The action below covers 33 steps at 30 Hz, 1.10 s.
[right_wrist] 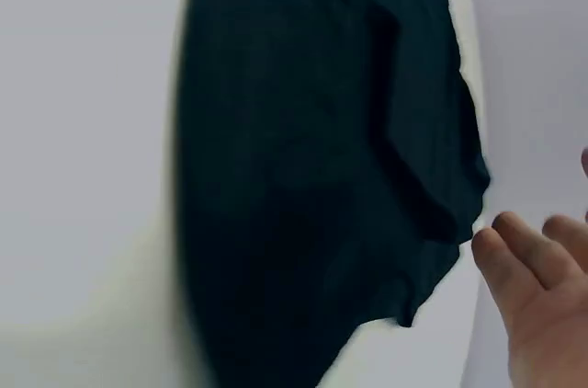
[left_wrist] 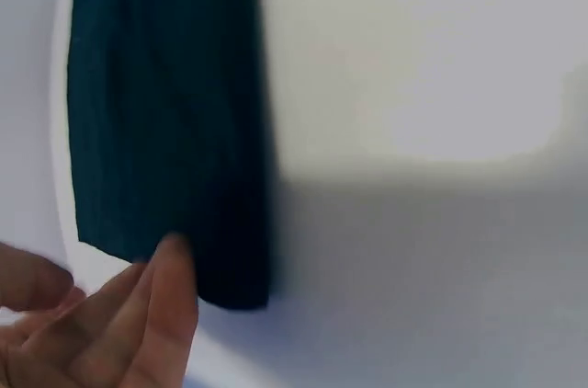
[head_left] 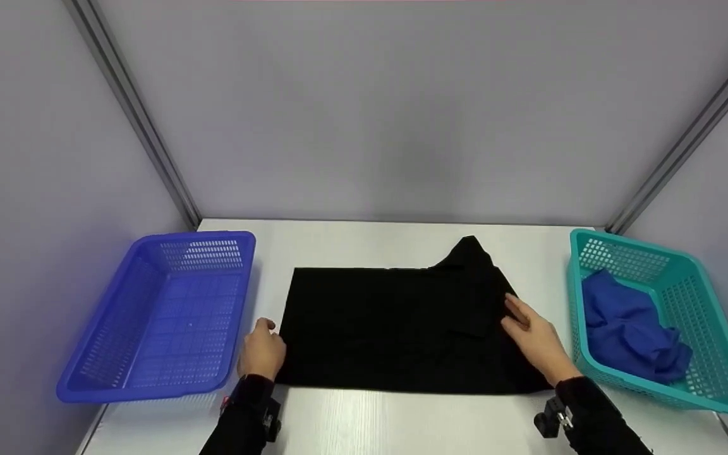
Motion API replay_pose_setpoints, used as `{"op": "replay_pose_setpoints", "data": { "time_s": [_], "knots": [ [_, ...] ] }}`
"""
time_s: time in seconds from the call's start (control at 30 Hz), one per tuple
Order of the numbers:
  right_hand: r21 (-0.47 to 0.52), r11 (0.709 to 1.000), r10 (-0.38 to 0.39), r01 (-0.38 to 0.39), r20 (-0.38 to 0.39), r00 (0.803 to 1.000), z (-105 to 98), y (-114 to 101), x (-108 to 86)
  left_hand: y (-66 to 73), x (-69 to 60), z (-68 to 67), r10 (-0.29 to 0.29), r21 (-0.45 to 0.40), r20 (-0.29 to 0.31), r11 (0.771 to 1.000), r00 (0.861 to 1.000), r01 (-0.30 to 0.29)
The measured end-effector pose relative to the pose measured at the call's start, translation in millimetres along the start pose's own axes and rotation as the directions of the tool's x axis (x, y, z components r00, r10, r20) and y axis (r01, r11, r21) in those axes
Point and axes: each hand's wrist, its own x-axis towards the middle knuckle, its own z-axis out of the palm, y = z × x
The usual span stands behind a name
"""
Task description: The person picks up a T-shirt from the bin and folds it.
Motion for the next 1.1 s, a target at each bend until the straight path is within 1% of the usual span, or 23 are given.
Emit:
{"op": "replay_pose_setpoints", "data": {
  "time_s": [0.07, 0.1, 0.17, 0.2, 0.23, 0.27, 0.33, 0.4, 0.43, 0.47, 0.5, 0.53, 0.57, 0.63, 0.67, 0.7, 0.77, 0.83, 0.87, 0.9, 0.93, 1.0, 1.1],
  "knots": [
    [-0.057, 0.998, -0.031, 0.029, -0.034, 0.999, 6.4, 7.7, -3.8, 1.0, -1.9, 3.6, 0.060, 0.065, -0.055, 0.996, 0.997, -0.056],
    [-0.099, 0.994, -0.056, 0.049, -0.069, 0.996, 10.3, 11.7, -5.6, 1.9, -3.4, 6.1, 0.110, 0.090, -0.077, 0.991, 0.991, -0.103],
    [-0.202, 0.975, -0.127, 0.096, -0.145, 0.981, 17.9, 19.3, -8.7, 4.0, -7.0, 12.9, 0.232, 0.141, -0.092, 0.966, 0.968, -0.218],
    [-0.264, 0.957, -0.172, 0.122, -0.177, 0.969, 22.2, 22.8, -10.0, 4.6, -9.3, 17.0, 0.302, 0.163, -0.080, 0.944, 0.950, -0.287],
    [-0.322, 0.936, -0.214, 0.144, -0.193, 0.958, 26.6, 26.3, -11.2, 4.6, -11.8, 21.3, 0.369, 0.185, -0.055, 0.917, 0.928, -0.354],
    [-0.370, 0.914, -0.250, 0.166, -0.191, 0.949, 30.9, 29.6, -12.3, 4.5, -14.4, 25.4, 0.434, 0.200, -0.019, 0.884, 0.901, -0.422],
    [-0.434, 0.875, -0.295, 0.216, -0.123, 0.947, 39.0, 36.2, -15.1, 2.7, -19.8, 33.4, 0.531, 0.218, 0.083, 0.816, 0.843, -0.536],
    [-0.481, 0.838, -0.304, 0.258, -0.018, 0.953, 45.7, 42.0, -18.7, -1.7, -25.1, 40.3, 0.581, 0.233, 0.174, 0.760, 0.795, -0.607],
    [-0.495, 0.827, -0.292, 0.268, 0.029, 0.956, 48.2, 44.8, -20.5, -4.3, -27.5, 43.0, 0.597, 0.244, 0.204, 0.737, 0.776, -0.631],
    [-0.505, 0.819, -0.278, 0.271, 0.063, 0.958, 50.2, 47.3, -22.1, -6.6, -29.5, 44.9, 0.607, 0.254, 0.227, 0.718, 0.762, -0.648],
    [-0.520, 0.809, -0.269, 0.274, 0.087, 0.959, 51.4, 49.7, -23.8, -8.9, -31.4, 46.4, 0.609, 0.262, 0.244, 0.707, 0.754, -0.656],
    [-0.540, 0.795, -0.267, 0.276, 0.098, 0.959, 51.9, 51.8, -25.3, -10.6, -33.3, 47.1, 0.606, 0.270, 0.257, 0.702, 0.752, -0.659],
    [-0.558, 0.781, -0.272, 0.279, 0.098, 0.957, 51.9, 53.8, -26.4, -12.0, -34.9, 47.5, 0.600, 0.278, 0.268, 0.701, 0.754, -0.657],
    [-0.598, 0.749, -0.305, 0.284, 0.067, 0.950, 52.6, 56.1, -28.5, -12.4, -38.6, 46.1, 0.586, 0.287, 0.284, 0.703, 0.759, -0.651],
    [-0.626, 0.721, -0.345, 0.299, 0.051, 0.937, 53.6, 56.9, -29.2, -12.3, -40.4, 44.8, 0.580, 0.294, 0.293, 0.701, 0.760, -0.649],
    [-0.657, 0.683, -0.396, 0.321, 0.037, 0.918, 54.9, 57.8, -29.7, -12.0, -42.3, 43.2, 0.574, 0.300, 0.308, 0.698, 0.758, -0.650],
    [-0.718, 0.600, -0.490, 0.352, 0.017, 0.871, 59.4, 59.5, -30.6, -12.2, -46.2, 39.6, 0.569, 0.311, 0.342, 0.682, 0.748, -0.661],
    [-0.776, 0.515, -0.566, 0.363, 0.010, 0.825, 65.2, 61.3, -31.3, -13.8, -49.4, 35.2, 0.570, 0.318, 0.385, 0.656, 0.726, -0.684],
    [-0.798, 0.483, -0.588, 0.361, 0.009, 0.809, 67.5, 62.2, -31.7, -14.9, -50.7, 32.7, 0.569, 0.316, 0.411, 0.644, 0.713, -0.696],
    [-0.811, 0.466, -0.595, 0.353, 0.008, 0.804, 69.6, 62.8, -32.1, -16.0, -51.5, 30.3, 0.566, 0.312, 0.434, 0.636, 0.701, -0.706],
    [-0.820, 0.461, -0.588, 0.340, 0.004, 0.809, 71.4, 63.4, -32.6, -17.5, -52.3, 28.2, 0.562, 0.307, 0.453, 0.631, 0.692, -0.713],
    [-0.832, 0.462, -0.558, 0.307, -0.004, 0.830, 73.9, 63.7, -34.0, -19.8, -53.4, 24.4, 0.554, 0.292, 0.478, 0.632, 0.682, -0.718],
    [-0.842, 0.475, -0.484, 0.258, -0.005, 0.875, 75.9, 61.9, -35.6, -21.2, -53.6, 20.7, 0.544, 0.266, 0.494, 0.647, 0.678, -0.714]
  ]
}}
